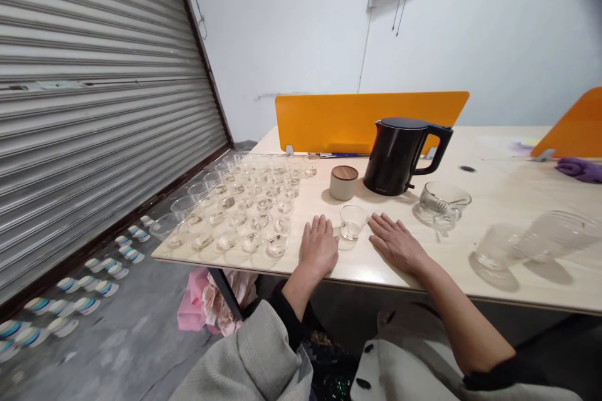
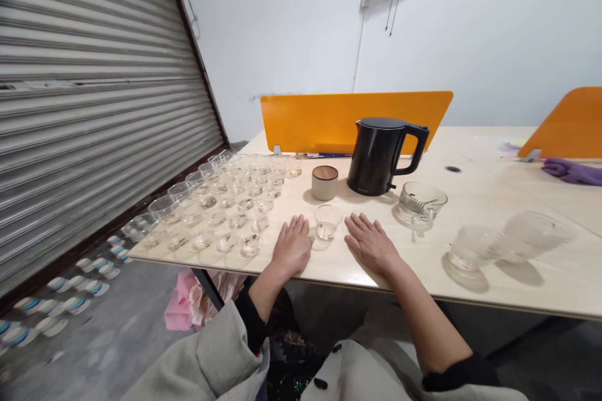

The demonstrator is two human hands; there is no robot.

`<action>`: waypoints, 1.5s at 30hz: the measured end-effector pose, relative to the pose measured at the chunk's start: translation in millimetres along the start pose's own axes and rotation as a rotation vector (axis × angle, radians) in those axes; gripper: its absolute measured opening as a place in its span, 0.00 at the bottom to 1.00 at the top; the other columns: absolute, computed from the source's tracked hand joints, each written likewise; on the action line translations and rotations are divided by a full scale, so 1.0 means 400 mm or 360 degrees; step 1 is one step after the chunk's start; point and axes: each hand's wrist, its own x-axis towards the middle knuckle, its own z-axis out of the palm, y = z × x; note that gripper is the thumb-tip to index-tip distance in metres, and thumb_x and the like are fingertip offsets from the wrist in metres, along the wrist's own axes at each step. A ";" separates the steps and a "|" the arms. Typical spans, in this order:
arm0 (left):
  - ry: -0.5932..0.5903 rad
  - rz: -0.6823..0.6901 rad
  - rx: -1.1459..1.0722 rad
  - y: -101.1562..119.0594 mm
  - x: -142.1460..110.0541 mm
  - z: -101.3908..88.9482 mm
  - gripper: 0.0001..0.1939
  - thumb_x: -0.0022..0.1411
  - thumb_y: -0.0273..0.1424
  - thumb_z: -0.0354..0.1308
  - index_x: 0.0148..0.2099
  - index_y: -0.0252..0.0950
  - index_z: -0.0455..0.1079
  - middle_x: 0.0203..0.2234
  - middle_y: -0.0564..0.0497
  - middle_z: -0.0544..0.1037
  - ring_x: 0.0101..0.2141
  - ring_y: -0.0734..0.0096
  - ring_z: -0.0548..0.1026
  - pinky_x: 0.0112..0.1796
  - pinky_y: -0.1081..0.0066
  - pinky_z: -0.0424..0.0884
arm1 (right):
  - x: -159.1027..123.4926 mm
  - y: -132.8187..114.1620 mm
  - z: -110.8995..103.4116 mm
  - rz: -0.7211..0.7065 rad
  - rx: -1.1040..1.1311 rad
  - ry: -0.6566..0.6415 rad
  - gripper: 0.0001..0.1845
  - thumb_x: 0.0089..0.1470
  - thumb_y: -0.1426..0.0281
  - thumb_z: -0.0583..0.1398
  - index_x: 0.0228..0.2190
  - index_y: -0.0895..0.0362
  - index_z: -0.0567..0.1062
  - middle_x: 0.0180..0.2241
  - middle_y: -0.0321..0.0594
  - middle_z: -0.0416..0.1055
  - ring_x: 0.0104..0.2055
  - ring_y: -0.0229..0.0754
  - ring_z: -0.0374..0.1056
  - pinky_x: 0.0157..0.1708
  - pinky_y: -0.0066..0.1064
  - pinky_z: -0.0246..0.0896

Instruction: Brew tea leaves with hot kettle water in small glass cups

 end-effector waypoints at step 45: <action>0.0031 0.0005 -0.0015 0.000 -0.002 0.003 0.31 0.76 0.38 0.39 0.74 0.28 0.54 0.74 0.39 0.53 0.73 0.53 0.49 0.71 0.50 0.47 | -0.002 -0.008 -0.011 0.0008 0.0004 -0.0030 0.35 0.69 0.58 0.43 0.71 0.55 0.58 0.74 0.46 0.48 0.76 0.55 0.41 0.71 0.58 0.42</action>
